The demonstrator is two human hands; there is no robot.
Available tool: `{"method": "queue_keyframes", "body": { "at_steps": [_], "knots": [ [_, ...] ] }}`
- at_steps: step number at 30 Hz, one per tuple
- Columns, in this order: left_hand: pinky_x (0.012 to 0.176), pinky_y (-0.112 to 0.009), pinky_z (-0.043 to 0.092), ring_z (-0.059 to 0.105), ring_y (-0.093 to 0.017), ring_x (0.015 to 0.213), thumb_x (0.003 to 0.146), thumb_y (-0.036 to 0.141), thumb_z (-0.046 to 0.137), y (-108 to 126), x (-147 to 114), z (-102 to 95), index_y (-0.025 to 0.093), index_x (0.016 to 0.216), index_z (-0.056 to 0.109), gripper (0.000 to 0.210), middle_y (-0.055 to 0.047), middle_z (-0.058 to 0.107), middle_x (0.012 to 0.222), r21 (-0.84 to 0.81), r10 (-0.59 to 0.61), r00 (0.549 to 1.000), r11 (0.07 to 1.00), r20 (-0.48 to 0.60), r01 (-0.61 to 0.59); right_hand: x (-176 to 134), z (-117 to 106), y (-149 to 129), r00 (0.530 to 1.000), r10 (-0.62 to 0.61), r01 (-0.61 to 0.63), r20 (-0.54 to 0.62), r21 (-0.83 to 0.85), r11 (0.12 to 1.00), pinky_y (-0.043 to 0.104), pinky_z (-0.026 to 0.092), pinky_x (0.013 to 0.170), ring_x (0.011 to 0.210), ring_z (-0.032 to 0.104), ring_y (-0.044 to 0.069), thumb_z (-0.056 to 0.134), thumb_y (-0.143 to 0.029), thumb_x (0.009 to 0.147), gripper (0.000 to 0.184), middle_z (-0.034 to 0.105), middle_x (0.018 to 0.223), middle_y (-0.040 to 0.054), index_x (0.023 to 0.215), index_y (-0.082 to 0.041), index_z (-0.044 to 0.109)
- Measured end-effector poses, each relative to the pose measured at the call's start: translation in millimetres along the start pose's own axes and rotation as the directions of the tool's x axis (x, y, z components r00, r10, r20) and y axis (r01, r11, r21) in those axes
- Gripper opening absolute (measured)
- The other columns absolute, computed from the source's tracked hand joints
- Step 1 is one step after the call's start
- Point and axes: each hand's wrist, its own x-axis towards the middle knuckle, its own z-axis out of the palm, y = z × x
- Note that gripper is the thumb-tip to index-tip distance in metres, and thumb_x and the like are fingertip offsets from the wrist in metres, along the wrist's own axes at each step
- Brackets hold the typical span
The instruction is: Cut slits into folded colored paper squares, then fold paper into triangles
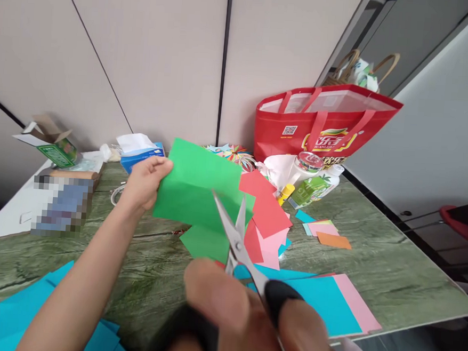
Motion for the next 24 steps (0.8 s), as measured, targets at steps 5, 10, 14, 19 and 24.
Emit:
{"method": "queue_keyframes", "body": {
  "at_steps": [5,10,14,19,24],
  "knots": [
    [0.078,-0.022,0.043,0.056,-0.011,0.090,0.076,0.031,0.057,17.7,-29.3,5.5,0.023,0.074,0.053,0.010,0.007,0.066,0.079,-0.434,0.037,0.933,0.878,-0.358,-0.201,33.1,2.8,-5.4,0.996,-0.030,0.036,-0.086,0.068,0.997,0.035,0.053,0.067,0.079,0.062,0.018,0.060,-0.042,0.077,0.022,0.066,0.091,0.0004,0.090,-0.027,0.052],
    [0.075,-0.024,0.046,0.059,-0.009,0.073,0.072,0.025,0.066,9.3,-73.3,38.8,0.020,0.068,0.053,0.015,0.006,0.064,0.070,-0.777,-0.185,0.935,0.616,-0.304,-0.131,76.1,-31.2,17.7,0.887,-0.100,0.148,-0.451,0.073,0.986,0.036,0.051,0.077,0.091,0.061,0.020,0.066,-0.043,0.070,0.029,0.064,0.086,0.0019,0.080,-0.021,0.049],
    [0.074,-0.025,0.047,0.060,-0.009,0.076,0.069,0.019,0.069,-2.5,-94.5,54.5,0.020,0.071,0.057,0.012,0.005,0.066,0.074,-0.807,-0.202,0.954,0.587,-0.223,-0.064,93.6,-60.5,20.0,0.774,-0.203,0.244,-0.600,-0.014,0.970,0.028,0.052,0.061,0.060,0.059,0.012,0.075,-0.031,0.057,0.035,0.056,0.065,-0.0059,0.079,-0.021,0.049],
    [0.085,-0.041,0.048,0.062,-0.019,0.091,0.075,0.016,0.063,-9.9,-87.7,44.4,0.021,0.077,0.065,0.006,0.001,0.072,0.086,-0.812,-0.115,0.993,0.576,0.032,0.093,99.6,-93.1,14.2,0.670,-0.355,0.304,-0.652,-0.196,0.932,0.018,0.041,0.046,0.046,0.049,0.005,0.077,-0.022,0.053,0.040,0.048,0.059,-0.0108,0.081,-0.022,0.049],
    [0.086,-0.046,0.049,0.057,-0.028,0.105,0.075,0.024,0.064,-14.6,-66.6,13.4,0.021,0.097,0.066,0.023,-0.005,0.069,0.106,-0.713,-0.118,0.929,0.610,0.352,0.348,97.7,-114.9,10.6,0.585,-0.476,0.306,-0.657,-0.365,0.879,0.019,0.040,0.047,0.047,0.048,0.005,0.076,-0.025,0.056,0.038,0.045,0.062,-0.0102,0.084,-0.021,0.050]
  ]
}}
